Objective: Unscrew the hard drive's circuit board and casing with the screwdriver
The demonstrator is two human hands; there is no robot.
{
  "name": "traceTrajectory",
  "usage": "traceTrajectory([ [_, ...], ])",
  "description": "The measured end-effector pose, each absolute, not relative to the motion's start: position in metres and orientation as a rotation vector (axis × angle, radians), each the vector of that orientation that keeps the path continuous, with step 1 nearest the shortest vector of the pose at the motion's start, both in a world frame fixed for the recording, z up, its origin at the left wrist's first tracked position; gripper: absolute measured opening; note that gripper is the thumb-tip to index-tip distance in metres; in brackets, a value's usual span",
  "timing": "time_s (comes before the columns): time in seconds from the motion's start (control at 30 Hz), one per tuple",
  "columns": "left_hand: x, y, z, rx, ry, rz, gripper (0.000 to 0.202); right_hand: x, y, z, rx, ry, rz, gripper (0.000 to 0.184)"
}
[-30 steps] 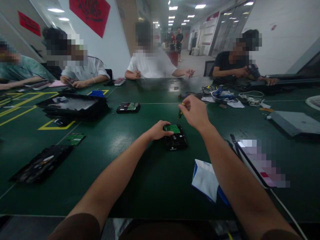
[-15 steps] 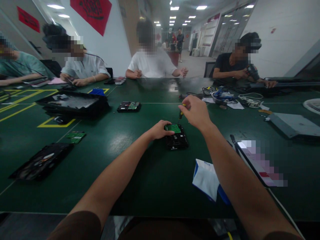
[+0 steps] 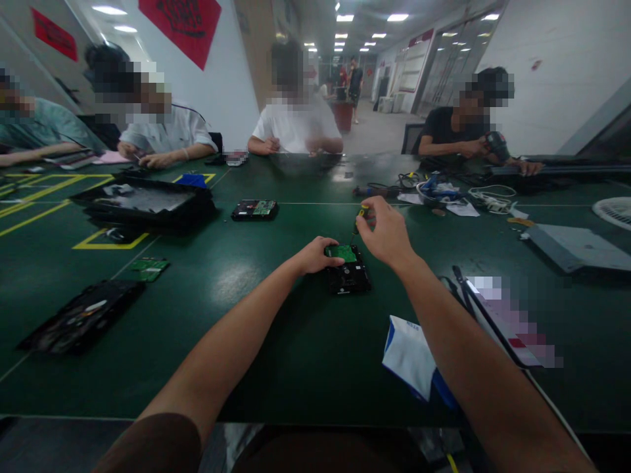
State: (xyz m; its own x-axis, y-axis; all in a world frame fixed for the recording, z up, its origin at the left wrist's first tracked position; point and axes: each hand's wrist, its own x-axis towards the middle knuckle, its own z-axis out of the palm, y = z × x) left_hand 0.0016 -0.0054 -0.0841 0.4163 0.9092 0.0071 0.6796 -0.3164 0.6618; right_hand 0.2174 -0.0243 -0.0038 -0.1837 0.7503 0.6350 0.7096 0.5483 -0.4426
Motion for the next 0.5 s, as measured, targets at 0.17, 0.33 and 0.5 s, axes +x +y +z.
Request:
traceTrajectory([
  [0.17,0.001,-0.005,-0.085,2.080,1.347,0.502,0.077,0.215,-0.029,-0.011,-1.134,-1.923,0.150,0.033],
  [0.33,0.002,-0.005,-0.085,2.095,1.338,0.520,0.074,0.209,-0.042,-0.023,-1.123,-1.837,0.095,0.033],
  [0.5,0.002,-0.006,-0.083,2.118,1.342,0.514,0.073,0.208,-0.045,-0.037,-1.091,-1.765,0.153,0.042],
])
